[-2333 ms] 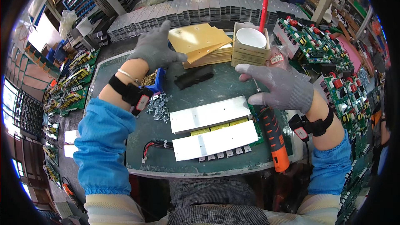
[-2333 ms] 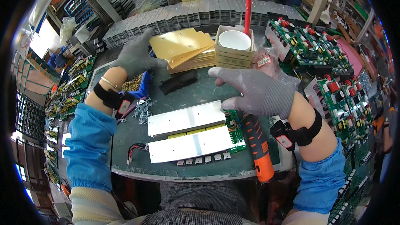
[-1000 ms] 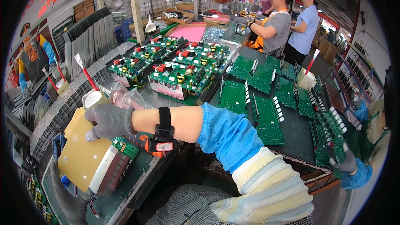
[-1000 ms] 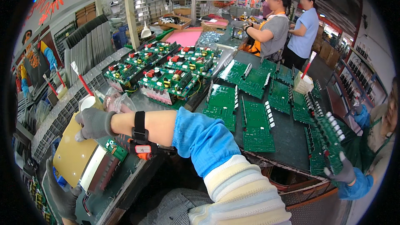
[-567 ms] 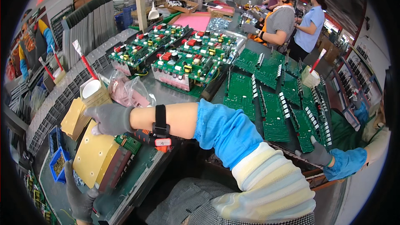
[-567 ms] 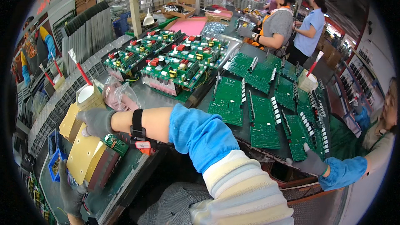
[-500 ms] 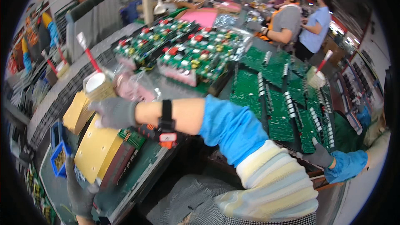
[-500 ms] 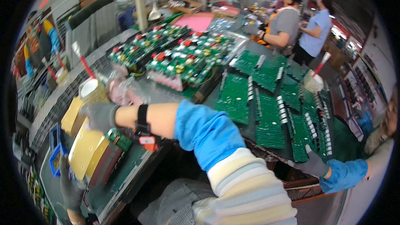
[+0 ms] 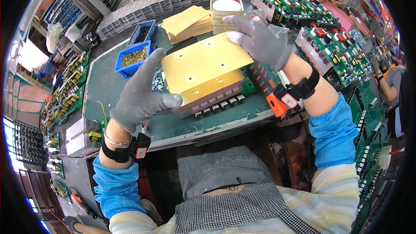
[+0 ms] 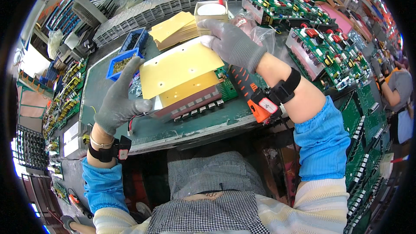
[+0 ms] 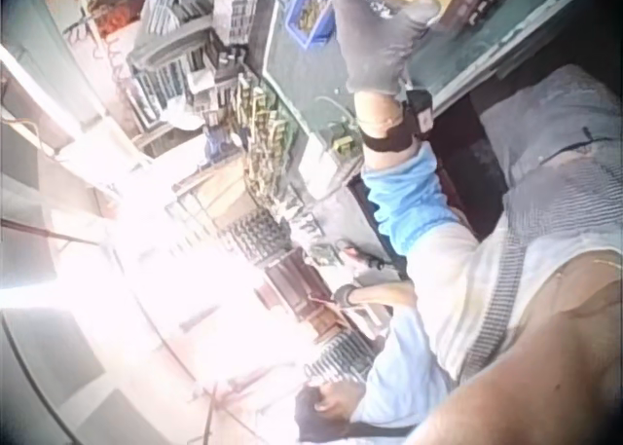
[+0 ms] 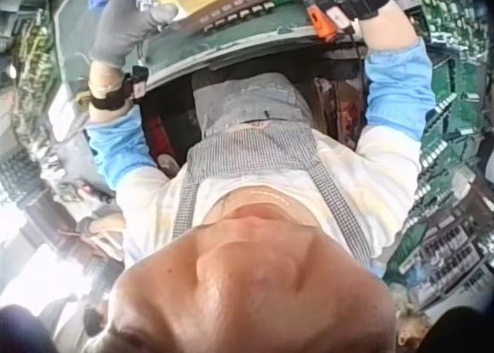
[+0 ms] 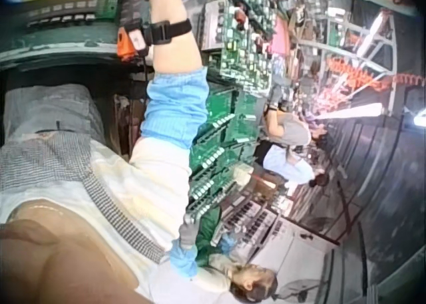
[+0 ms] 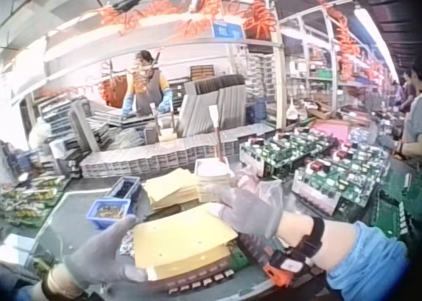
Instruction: Assembling electronic components by attaching a circuit board to a heat-sink chassis using an electric screwdriver.
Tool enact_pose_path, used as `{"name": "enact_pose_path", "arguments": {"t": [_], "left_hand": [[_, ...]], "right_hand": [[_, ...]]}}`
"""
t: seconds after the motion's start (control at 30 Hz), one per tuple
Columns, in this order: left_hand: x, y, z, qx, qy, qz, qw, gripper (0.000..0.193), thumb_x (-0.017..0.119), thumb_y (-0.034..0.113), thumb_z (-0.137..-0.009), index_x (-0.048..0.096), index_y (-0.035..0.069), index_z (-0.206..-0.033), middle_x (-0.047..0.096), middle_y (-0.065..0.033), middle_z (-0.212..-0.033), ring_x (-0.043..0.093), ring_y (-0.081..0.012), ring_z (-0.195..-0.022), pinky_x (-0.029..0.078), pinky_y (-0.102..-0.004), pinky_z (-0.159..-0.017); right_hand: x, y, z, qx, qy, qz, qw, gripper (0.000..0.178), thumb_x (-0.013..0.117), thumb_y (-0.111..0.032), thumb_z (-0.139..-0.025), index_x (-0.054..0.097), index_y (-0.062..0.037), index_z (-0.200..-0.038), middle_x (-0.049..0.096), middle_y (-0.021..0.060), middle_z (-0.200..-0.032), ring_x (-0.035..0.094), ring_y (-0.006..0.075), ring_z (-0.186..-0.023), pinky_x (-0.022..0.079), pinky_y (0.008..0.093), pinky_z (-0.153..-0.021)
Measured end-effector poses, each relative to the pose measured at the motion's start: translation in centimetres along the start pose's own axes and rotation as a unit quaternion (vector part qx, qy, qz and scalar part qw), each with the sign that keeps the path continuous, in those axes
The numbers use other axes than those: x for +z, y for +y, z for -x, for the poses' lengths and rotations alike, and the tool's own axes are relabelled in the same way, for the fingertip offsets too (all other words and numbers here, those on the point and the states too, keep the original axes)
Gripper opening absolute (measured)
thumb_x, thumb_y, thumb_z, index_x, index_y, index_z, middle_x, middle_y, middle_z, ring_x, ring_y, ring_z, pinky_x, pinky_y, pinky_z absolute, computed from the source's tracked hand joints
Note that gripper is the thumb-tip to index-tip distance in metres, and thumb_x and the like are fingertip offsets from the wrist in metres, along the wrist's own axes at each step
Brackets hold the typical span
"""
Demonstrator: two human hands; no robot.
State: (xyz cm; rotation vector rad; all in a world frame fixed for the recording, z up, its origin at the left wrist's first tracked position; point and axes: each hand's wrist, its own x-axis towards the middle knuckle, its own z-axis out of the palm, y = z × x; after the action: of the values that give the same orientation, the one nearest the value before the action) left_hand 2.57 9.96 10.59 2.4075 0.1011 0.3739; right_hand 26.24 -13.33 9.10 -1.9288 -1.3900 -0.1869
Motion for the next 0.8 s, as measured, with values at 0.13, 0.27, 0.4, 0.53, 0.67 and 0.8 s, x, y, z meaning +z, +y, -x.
{"name": "enact_pose_path", "arguments": {"t": [0.13, 0.27, 0.4, 0.53, 0.67, 0.8], "left_hand": [[0.7, -0.8, 0.6, -0.022, -0.024, -0.038, 0.999, 0.131, 0.086, 0.072, -0.056, 0.036, -0.003, -0.151, 0.046, -0.0265, -0.150, 0.041, -0.0376, -0.144, 0.034, -0.0427, -0.118], [1.0, -2.2, 1.4, 0.009, -0.035, -0.121, 0.992, 0.134, 0.086, 0.072, -0.055, 0.034, -0.003, -0.152, 0.039, -0.0273, -0.154, 0.036, -0.0395, -0.147, 0.031, -0.0441, -0.120], [1.7, -3.8, 2.6, -0.026, 0.005, 0.009, 1.000, 0.112, 0.083, 0.061, -0.073, 0.035, -0.003, -0.152, 0.043, -0.0251, -0.153, 0.037, -0.0355, -0.146, 0.030, -0.0410, -0.120], [3.0, -5.2, 2.8, -0.105, 0.074, 0.177, 0.976, 0.086, 0.076, 0.044, -0.088, 0.039, -0.002, -0.151, 0.048, -0.0214, -0.149, 0.042, -0.0292, -0.142, 0.033, -0.0376, -0.117], [4.0, -5.5, 2.0, -0.154, 0.087, 0.208, 0.962, 0.072, 0.072, 0.034, -0.092, 0.044, -0.001, -0.148, 0.055, -0.0167, -0.142, 0.053, -0.0248, -0.127, 0.040, -0.0361, -0.108], [4.5, -5.0, 1.0, -0.180, 0.074, 0.221, 0.956, 0.065, 0.073, 0.028, -0.090, 0.050, -0.002, -0.142, 0.061, -0.0112, -0.124, 0.057, -0.0171, -0.108, 0.047, -0.0305, -0.097]], "right_hand": [[1.4, 1.2, 0.7, 0.058, -0.054, -0.048, 0.996, 0.040, 0.060, -0.014, -0.100, 0.055, -0.0008, -0.137, 0.067, 0.0149, -0.103, 0.064, 0.0183, -0.093, 0.052, 0.0308, -0.085], [3.4, 1.9, 0.9, 0.055, -0.042, -0.075, 0.995, 0.041, 0.063, -0.015, -0.096, 0.057, 0.0001, -0.134, 0.069, 0.0191, -0.104, 0.068, 0.0265, -0.094, 0.054, 0.0360, -0.085], [3.4, 1.8, 0.9, 0.101, -0.070, -0.070, 0.990, 0.042, 0.066, -0.017, -0.094, 0.059, 0.0009, -0.131, 0.070, 0.0182, -0.093, 0.068, 0.0280, -0.084, 0.053, 0.0378, -0.079], [2.5, 1.2, 1.0, 0.129, -0.119, -0.078, 0.981, 0.046, 0.062, -0.019, -0.099, 0.052, 0.0015, -0.139, 0.064, 0.0085, -0.089, 0.060, 0.0141, -0.083, 0.049, 0.0295, -0.076], [1.8, 0.2, 1.4, 0.146, -0.108, -0.128, 0.975, 0.045, 0.067, -0.018, -0.095, 0.055, 0.0015, -0.134, 0.063, 0.0073, -0.082, 0.060, 0.0139, -0.077, 0.049, 0.0298, -0.070], [0.8, -0.7, 1.8, 0.193, -0.133, -0.131, 0.963, 0.048, 0.065, -0.017, -0.096, 0.053, 0.0013, -0.139, 0.060, 0.0035, -0.085, 0.057, 0.0104, -0.079, 0.046, 0.0266, -0.071]]}}
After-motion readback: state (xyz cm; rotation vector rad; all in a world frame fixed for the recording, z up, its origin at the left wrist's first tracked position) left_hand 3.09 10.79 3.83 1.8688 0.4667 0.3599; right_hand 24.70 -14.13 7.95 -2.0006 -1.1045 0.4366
